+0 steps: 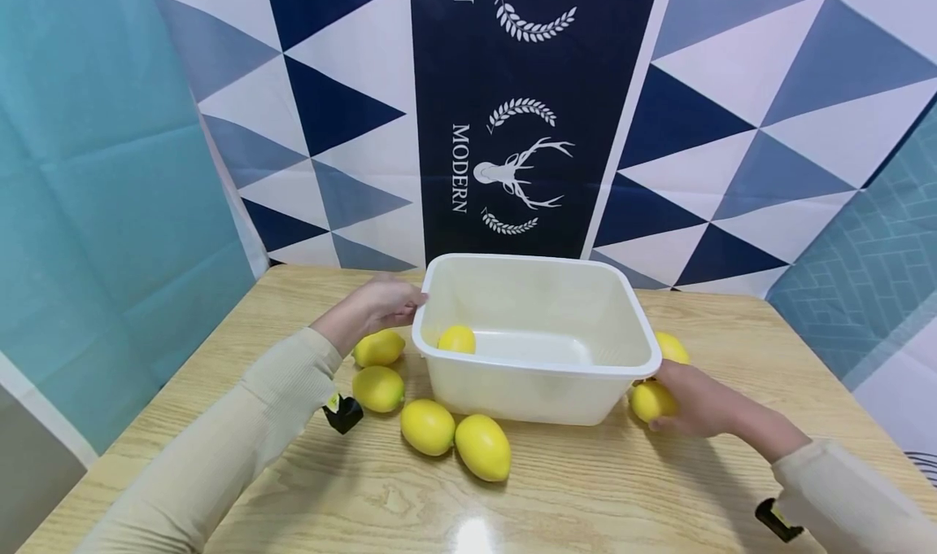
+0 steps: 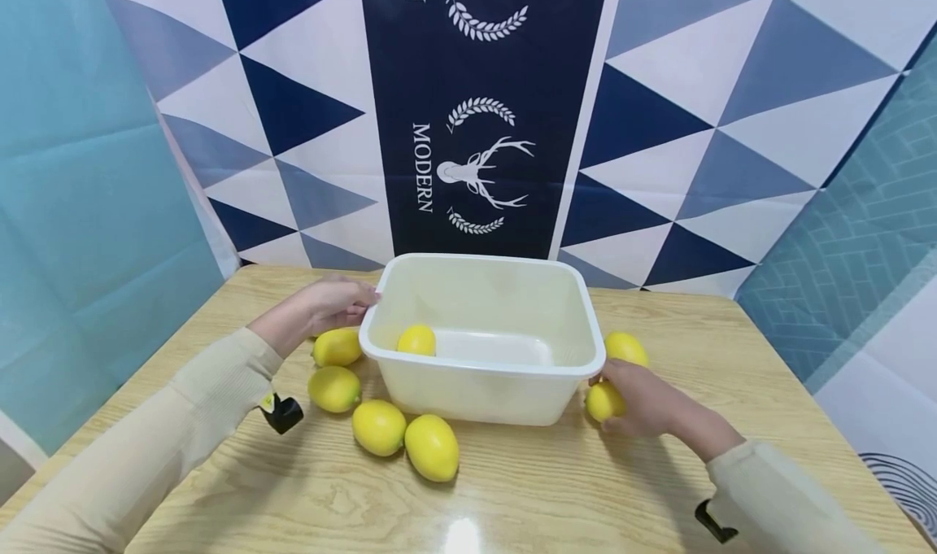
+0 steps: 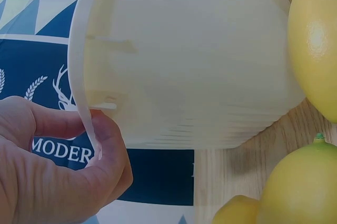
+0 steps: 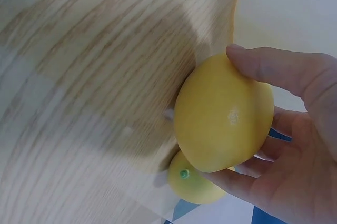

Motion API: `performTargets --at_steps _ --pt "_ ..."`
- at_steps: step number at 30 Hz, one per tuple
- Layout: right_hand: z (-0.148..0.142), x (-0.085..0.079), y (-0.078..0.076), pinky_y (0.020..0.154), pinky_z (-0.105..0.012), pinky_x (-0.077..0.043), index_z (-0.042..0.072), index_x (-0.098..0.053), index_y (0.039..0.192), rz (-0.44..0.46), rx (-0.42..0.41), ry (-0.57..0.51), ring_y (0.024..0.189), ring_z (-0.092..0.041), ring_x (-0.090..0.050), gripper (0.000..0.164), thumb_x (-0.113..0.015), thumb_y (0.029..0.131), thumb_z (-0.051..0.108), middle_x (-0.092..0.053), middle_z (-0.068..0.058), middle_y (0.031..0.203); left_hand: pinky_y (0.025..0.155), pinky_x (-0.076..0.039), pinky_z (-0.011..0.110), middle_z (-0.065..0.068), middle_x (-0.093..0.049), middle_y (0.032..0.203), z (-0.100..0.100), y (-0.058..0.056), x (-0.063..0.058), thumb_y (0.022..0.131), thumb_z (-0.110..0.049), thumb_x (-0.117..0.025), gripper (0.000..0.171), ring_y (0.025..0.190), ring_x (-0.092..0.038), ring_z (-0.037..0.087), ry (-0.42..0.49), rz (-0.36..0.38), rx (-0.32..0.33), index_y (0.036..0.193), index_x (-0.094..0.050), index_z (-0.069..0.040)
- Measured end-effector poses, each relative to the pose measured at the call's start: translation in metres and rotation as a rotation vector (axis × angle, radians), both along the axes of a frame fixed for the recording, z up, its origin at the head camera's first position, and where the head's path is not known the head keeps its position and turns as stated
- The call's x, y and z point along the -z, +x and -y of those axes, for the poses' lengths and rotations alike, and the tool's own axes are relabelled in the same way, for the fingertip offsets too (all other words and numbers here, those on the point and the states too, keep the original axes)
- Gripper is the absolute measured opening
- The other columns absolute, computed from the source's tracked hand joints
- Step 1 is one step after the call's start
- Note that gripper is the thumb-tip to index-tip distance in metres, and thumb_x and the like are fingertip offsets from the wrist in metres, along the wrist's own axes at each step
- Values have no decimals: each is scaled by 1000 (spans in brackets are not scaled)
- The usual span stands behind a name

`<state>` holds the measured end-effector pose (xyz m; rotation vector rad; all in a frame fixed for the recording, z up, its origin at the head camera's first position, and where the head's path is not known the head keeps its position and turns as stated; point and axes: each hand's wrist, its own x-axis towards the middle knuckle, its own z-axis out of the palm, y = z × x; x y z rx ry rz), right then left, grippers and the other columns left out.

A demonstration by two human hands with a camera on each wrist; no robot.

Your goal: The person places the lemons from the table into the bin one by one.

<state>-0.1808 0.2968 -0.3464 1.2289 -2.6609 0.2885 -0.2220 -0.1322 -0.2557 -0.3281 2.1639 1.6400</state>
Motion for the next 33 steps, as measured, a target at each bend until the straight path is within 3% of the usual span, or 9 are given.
performTargets --at_steps 10,15,19,28,33 --pt "-3 0 2 68 -26 -45 9 -55 102 17 -55 17 83 -3 -48 56 -87 56 14 -58 5 94 102 -49 30 16 -53 131 1 -1 1 96 -12 -54 37 100 -57 19 2 -8 9 130 -52 3" --pt "-4 -4 5 69 -26 -44 12 -56 100 78 -89 58 83 -3 -47 50 -86 59 16 -57 8 94 100 -51 27 16 -53 131 0 -1 1 96 -13 -54 36 94 -57 16 -9 -4 5 129 -53 2" --pt "-6 -8 7 70 -26 -45 14 -56 102 112 -60 111 85 -2 -46 48 -84 64 19 -56 9 97 98 -51 26 15 -53 130 0 -1 1 96 -14 -54 35 90 -57 14 -11 -1 3 128 -53 1" --pt "-8 -13 7 71 -29 -47 11 -57 107 -22 -27 92 89 -8 -49 54 -84 60 16 -57 6 101 103 -49 30 17 -52 132 1 -2 0 96 -12 -54 36 90 -55 15 12 2 0 130 -53 2" --pt "-4 -15 9 66 -25 -43 14 -57 107 -136 -12 67 84 -5 -43 58 -85 57 16 -53 8 98 103 -49 30 16 -51 132 1 -2 0 96 -11 -54 37 90 -55 15 16 4 3 130 -52 2"
